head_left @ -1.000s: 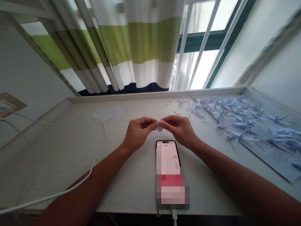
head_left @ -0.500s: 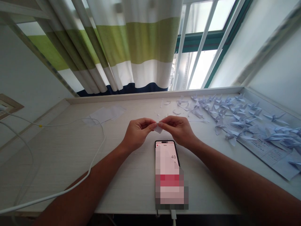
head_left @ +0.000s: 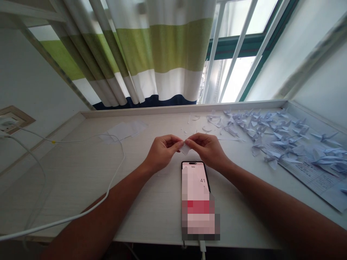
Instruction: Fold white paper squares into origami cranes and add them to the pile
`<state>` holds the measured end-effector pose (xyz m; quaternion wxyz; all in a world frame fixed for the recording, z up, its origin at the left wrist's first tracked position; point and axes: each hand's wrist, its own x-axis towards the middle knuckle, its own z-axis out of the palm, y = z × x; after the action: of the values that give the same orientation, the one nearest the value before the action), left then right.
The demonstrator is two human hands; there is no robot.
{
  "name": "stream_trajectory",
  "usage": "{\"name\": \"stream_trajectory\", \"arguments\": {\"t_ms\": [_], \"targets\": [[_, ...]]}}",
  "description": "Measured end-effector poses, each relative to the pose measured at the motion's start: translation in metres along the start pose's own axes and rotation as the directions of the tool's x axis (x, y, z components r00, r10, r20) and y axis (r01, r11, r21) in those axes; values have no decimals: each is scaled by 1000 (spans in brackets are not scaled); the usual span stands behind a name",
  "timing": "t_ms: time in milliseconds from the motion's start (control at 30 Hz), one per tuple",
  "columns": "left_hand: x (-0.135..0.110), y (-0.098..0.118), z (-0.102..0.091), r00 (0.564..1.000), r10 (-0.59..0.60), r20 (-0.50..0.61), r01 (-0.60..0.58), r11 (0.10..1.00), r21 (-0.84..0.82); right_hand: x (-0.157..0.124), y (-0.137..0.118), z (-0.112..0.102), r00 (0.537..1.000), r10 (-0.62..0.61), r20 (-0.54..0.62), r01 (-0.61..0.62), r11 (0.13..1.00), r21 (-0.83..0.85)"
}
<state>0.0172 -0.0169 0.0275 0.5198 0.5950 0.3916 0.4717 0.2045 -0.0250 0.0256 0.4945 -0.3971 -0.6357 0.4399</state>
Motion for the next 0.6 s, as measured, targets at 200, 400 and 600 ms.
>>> {"name": "stream_trajectory", "arguments": {"t_ms": [200, 400, 600], "targets": [[2, -1, -5, 1000, -24, 6, 24, 1000, -13, -2, -1, -1, 991, -132, 17, 133, 980, -146], [-1, 0, -1, 995, -19, 97, 20, 1000, -10, -2, -1, -2, 994, -107, -35, 98, 974, -205], [-1, 1, 1, 987, -148, 66, 153, 985, -77, -2, -3, -7, 954, -301, -8, 271, 868, -417]]}}
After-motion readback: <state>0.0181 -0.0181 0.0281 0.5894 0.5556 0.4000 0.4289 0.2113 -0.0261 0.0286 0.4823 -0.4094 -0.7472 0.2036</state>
